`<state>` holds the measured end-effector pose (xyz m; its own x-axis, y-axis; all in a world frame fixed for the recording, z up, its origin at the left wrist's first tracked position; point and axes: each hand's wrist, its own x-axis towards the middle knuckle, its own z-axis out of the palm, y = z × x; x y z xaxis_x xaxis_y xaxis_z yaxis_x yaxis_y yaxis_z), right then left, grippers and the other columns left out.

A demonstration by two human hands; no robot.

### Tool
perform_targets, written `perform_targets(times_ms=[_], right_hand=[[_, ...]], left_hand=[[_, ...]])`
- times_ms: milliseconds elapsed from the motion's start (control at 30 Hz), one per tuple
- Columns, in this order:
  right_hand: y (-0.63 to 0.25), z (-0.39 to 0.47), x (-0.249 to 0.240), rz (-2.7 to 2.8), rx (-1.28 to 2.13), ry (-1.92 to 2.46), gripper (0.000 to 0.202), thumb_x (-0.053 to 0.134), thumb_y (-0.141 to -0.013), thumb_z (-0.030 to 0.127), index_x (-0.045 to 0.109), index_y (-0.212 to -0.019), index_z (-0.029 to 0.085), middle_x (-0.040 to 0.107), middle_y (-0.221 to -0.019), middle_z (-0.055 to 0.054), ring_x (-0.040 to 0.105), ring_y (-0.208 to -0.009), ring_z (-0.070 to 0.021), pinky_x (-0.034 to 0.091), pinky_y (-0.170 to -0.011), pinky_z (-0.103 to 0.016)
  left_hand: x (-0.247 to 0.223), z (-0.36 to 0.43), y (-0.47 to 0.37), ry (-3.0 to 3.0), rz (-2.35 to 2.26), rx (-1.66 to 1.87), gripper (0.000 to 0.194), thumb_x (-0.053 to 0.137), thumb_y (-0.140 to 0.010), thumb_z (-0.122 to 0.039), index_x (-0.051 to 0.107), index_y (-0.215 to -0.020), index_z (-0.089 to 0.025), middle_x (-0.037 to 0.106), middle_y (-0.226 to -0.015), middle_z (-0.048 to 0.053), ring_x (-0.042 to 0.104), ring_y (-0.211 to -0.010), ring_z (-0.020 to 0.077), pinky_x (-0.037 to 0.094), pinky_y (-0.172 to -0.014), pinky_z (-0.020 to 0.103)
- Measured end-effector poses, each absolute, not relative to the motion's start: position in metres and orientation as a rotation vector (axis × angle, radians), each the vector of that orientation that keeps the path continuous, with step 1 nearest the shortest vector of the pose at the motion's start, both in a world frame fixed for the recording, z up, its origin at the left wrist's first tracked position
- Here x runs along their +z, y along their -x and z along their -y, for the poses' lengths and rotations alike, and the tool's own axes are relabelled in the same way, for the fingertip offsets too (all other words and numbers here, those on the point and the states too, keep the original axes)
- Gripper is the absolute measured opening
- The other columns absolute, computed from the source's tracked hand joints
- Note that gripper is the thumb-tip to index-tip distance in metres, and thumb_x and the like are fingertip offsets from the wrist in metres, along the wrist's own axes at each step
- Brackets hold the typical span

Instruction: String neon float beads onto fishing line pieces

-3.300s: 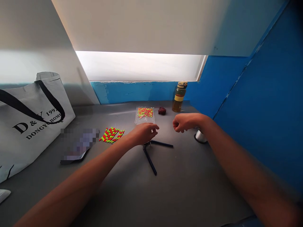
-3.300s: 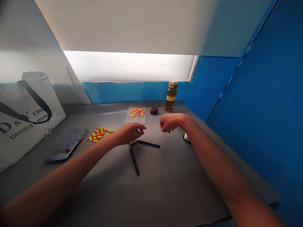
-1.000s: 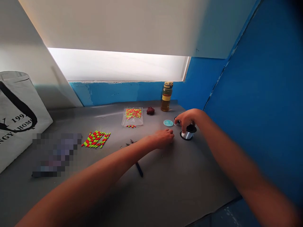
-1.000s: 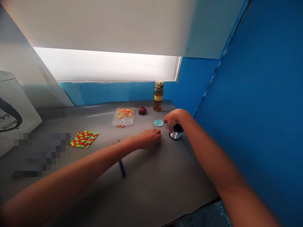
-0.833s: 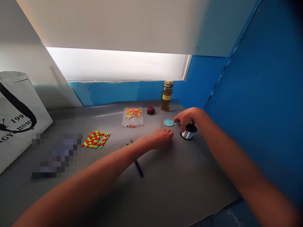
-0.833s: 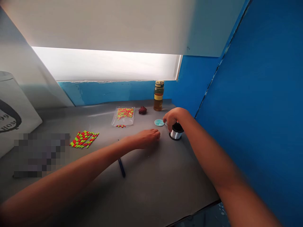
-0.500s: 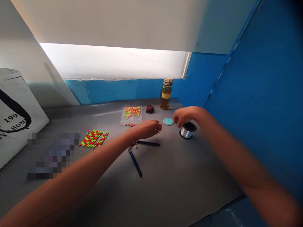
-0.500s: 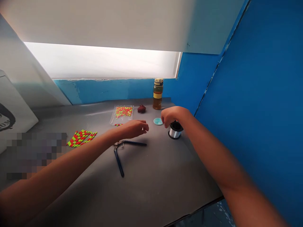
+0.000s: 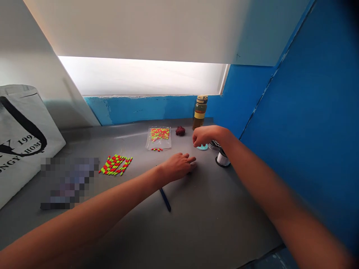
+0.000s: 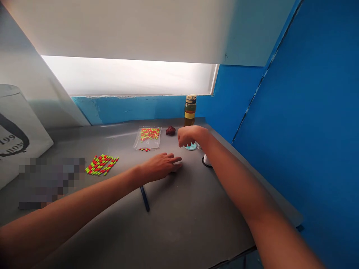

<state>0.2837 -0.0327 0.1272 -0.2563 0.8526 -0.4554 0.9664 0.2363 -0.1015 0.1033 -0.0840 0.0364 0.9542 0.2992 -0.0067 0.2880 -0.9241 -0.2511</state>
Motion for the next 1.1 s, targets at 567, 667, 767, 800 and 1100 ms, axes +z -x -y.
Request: perform_targets(times_ms=[567,667,767,800,1100], right_hand=[[-0.265,0.071,0.090,-2.122,-0.746,-1.217,0.023,0.074,-0.070,0.038,0.074,-0.086,0.021,0.072,-0.087,-0.005,0.065,-0.081,-0.0226,0.043,-0.058,-0.027],[-0.261,0.070,0.086,-2.105,-0.842,-1.157,0.021,0.074,-0.072,0.037,0.072,-0.082,0.019,0.072,-0.082,-0.004,0.064,-0.077,-0.0204,0.044,-0.058,-0.026],[-0.255,0.068,0.080,-2.080,-0.800,-1.205,0.012,0.073,-0.071,0.028,0.068,-0.075,0.018,0.069,-0.073,-0.003,0.064,-0.071,-0.0191,0.045,-0.057,-0.026],[-0.254,0.066,0.078,-2.069,-0.805,-1.227,0.010,0.072,-0.071,0.025,0.067,-0.074,0.017,0.068,-0.072,-0.003,0.064,-0.071,-0.0189,0.046,-0.058,-0.026],[-0.281,0.048,0.089,-2.064,-1.124,-1.315,0.023,0.067,-0.076,0.035,0.060,-0.089,0.017,0.071,-0.086,-0.006,0.066,-0.078,-0.0202,0.049,-0.061,-0.028]], left_hand=[[0.023,0.085,-0.055,2.897,0.653,0.060,0.048,0.045,-0.087,-0.005,0.059,-0.130,-0.022,0.064,-0.124,0.008,0.058,-0.102,0.0229,0.041,-0.081,0.033],[0.027,0.084,-0.048,2.917,0.692,0.063,0.049,0.047,-0.085,-0.004,0.060,-0.129,-0.023,0.064,-0.124,0.009,0.059,-0.103,0.0227,0.042,-0.083,0.033],[0.029,0.083,-0.040,2.957,0.693,0.009,0.051,0.050,-0.085,-0.002,0.059,-0.130,-0.025,0.064,-0.125,0.009,0.059,-0.106,0.0218,0.043,-0.087,0.032],[0.029,0.082,-0.038,2.968,0.692,-0.004,0.052,0.049,-0.085,-0.002,0.059,-0.130,-0.026,0.064,-0.125,0.008,0.058,-0.108,0.0216,0.043,-0.088,0.031],[0.029,0.079,-0.068,3.267,1.269,-0.415,0.055,0.053,-0.093,-0.035,0.044,-0.145,-0.022,0.059,-0.135,0.012,0.064,-0.104,0.0220,0.047,-0.088,0.032]])
